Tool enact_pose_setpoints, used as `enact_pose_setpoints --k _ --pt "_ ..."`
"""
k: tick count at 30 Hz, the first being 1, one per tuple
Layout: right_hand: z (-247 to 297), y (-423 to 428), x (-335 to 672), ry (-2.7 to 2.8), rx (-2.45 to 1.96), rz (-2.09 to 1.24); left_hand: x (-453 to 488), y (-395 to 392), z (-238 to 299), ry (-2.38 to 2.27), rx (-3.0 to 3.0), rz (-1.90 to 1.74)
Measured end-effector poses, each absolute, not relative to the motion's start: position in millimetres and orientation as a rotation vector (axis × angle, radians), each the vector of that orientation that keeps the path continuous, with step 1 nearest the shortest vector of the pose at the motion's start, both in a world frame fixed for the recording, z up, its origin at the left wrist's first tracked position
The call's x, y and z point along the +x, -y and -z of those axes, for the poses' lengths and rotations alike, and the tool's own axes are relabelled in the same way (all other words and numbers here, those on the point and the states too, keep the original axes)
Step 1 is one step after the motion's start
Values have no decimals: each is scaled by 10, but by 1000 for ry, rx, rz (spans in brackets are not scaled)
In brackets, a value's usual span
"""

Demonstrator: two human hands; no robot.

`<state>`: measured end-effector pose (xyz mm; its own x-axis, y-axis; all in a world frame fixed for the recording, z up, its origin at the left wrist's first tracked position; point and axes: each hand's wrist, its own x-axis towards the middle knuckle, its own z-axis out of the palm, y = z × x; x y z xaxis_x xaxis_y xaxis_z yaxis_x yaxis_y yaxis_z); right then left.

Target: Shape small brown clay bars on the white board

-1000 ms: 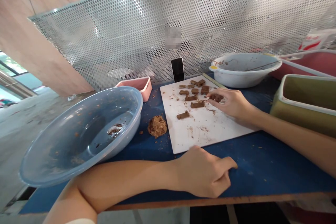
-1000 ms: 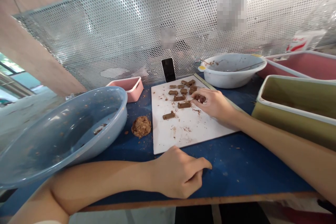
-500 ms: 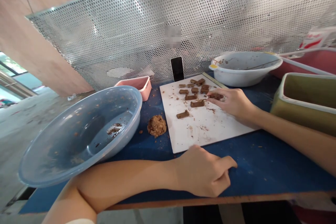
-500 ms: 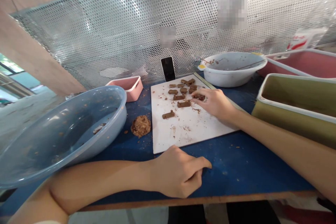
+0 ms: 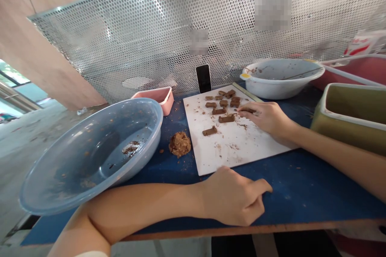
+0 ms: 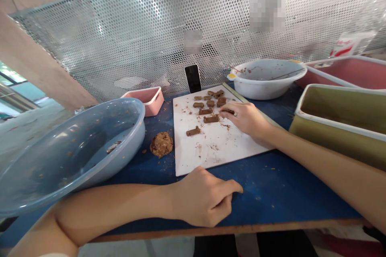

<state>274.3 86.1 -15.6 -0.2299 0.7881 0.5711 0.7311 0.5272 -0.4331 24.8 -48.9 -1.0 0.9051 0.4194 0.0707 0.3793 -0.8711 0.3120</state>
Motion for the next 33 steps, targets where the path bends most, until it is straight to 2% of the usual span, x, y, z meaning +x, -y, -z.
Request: enact_pose_setpoints --k 33 --pt "86 -852 2746 1999 -1267 -206 243 490 62 -580 2781 -255"
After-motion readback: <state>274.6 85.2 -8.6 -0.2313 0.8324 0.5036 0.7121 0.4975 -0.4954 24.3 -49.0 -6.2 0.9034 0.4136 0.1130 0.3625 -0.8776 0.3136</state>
